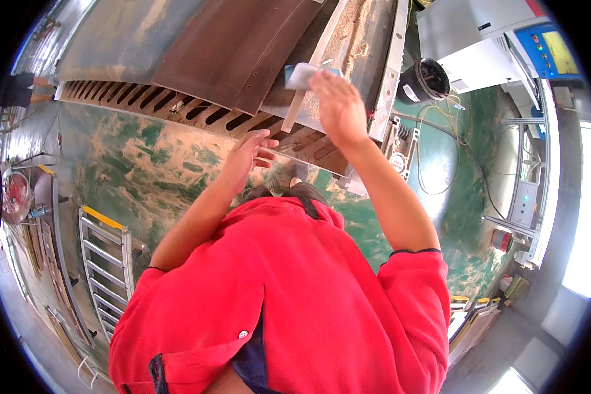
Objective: The person picks up a long wood board from a machine and places it onto a stack. They then pick up a rectangular wood board from a conveyor machine, sand its edges using a sanding block, and carry it to another stack, placing it on top.
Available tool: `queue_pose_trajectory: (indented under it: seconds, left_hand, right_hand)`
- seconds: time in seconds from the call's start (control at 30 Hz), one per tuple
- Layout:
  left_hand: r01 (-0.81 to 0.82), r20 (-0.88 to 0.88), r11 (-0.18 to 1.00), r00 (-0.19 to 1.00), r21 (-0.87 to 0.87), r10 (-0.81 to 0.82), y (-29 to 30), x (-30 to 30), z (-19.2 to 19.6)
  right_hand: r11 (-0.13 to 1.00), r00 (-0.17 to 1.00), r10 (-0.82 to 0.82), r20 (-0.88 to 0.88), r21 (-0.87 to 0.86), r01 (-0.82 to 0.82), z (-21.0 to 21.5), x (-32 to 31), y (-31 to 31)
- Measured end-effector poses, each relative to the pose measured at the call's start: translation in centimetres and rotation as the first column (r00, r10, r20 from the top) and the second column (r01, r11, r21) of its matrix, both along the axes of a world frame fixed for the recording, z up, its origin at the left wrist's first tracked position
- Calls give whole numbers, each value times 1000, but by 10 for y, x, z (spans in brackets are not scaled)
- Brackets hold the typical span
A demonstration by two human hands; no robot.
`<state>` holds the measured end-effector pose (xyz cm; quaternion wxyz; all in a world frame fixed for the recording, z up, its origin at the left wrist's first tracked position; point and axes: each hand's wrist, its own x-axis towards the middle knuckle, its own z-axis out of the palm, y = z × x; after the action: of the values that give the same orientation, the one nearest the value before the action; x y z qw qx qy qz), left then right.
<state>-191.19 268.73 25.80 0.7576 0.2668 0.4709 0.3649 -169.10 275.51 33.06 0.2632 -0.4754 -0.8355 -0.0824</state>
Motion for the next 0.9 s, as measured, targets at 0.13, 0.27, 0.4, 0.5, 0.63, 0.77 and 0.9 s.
queue_pose_trajectory:
  seconds: [0.13, 0.27, 0.4, 0.5, 0.63, 0.77, 0.9]
  left_hand:
    - [-57, 165, 995, 984, -84, 70, 7, 4, -3]
    - [-19, 232, 999, 972, -36, 27, 15, 17, -6]
    - [6, 281, 1000, 960, -30, 3, 28, 28, 3]
    - [-3, 257, 999, 966, -42, 14, 32, 35, 12]
    - [-66, 18, 998, 998, 4, 66, 32, 53, 20]
    - [-96, -4, 992, 995, 78, 97, 29, 64, 24]
    - [-127, 4, 989, 992, 79, 127, 3, 61, 24]
  right_hand:
    - [989, 989, 143, 45, -49, -141, -14, -10, -37]
    - [969, 964, 236, 119, -96, -226, -9, -14, -56]
    - [987, 973, 157, 167, -46, -152, -4, 0, -27]
    - [995, 971, 94, 221, -9, -94, -6, 16, 10]
    - [996, 948, 73, 311, 33, -87, -6, 43, 65]
    - [991, 924, 47, 380, 100, -92, -7, 70, 125]
    - [986, 913, 27, 408, 139, -91, -13, 90, 179]
